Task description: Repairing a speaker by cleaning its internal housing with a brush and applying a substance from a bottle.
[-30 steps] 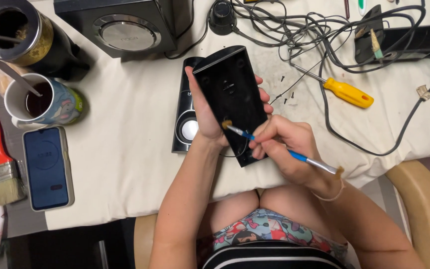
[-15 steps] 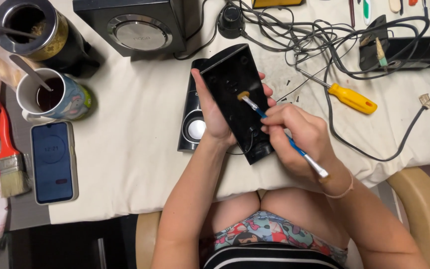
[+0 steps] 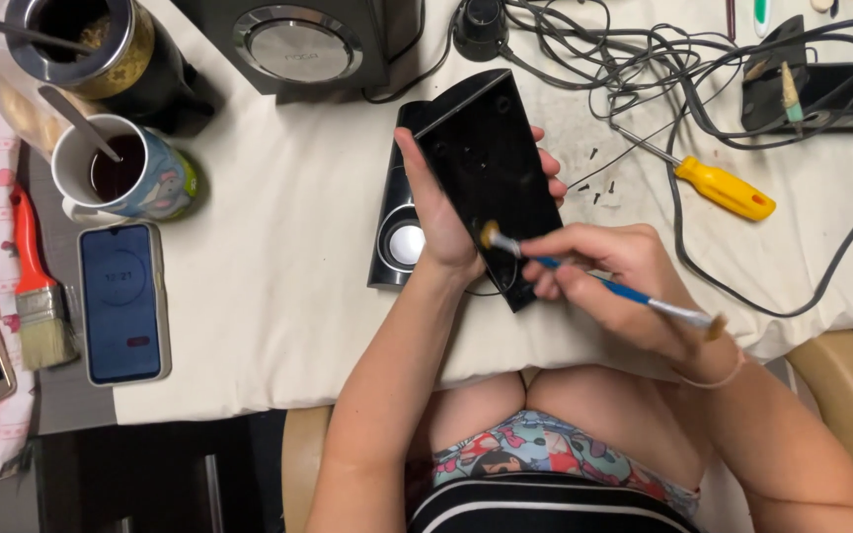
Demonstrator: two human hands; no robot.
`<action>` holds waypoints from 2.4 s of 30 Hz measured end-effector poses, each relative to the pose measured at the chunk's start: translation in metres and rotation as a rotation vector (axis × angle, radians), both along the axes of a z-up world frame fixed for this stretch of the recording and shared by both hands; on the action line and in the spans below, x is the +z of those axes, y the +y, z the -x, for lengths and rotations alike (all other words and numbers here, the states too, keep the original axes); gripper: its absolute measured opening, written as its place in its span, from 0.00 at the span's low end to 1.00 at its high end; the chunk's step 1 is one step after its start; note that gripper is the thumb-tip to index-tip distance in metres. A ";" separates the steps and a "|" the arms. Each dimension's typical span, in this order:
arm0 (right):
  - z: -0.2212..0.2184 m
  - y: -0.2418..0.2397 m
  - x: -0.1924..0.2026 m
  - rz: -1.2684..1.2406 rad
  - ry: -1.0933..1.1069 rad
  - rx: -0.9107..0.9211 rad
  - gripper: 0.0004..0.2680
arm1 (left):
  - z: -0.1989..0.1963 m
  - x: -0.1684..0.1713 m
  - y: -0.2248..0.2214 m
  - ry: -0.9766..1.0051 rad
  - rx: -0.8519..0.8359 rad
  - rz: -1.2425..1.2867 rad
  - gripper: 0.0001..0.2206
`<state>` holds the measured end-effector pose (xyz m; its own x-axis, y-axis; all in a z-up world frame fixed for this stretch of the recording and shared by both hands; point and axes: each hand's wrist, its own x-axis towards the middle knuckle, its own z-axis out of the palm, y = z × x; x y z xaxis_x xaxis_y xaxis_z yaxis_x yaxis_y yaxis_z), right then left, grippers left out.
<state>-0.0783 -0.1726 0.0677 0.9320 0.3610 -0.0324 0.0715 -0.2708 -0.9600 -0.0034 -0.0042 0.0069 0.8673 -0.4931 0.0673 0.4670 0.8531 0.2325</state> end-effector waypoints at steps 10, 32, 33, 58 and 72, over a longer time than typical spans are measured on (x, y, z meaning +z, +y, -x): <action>-0.003 0.001 0.004 0.145 -0.367 -0.040 0.10 | 0.004 0.008 0.000 -0.089 0.044 -0.063 0.51; 0.011 0.002 0.002 0.318 -0.486 -0.100 0.09 | 0.001 -0.009 -0.002 -0.203 0.024 0.003 0.47; 0.011 0.003 0.001 0.332 -0.471 -0.154 0.09 | 0.000 -0.007 -0.002 -0.215 0.025 -0.003 0.46; 0.020 0.016 -0.021 0.192 -0.472 -0.217 0.10 | -0.005 -0.014 -0.011 -0.186 0.077 0.116 0.46; 0.026 0.011 -0.040 0.179 -0.533 -0.371 0.10 | -0.004 -0.001 -0.002 -0.204 0.062 0.037 0.45</action>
<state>-0.1045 -0.1613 0.0273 0.8985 0.0453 0.4367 0.3944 -0.5203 -0.7575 0.0003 -0.0058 0.0062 0.8625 -0.4329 0.2619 0.3594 0.8885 0.2853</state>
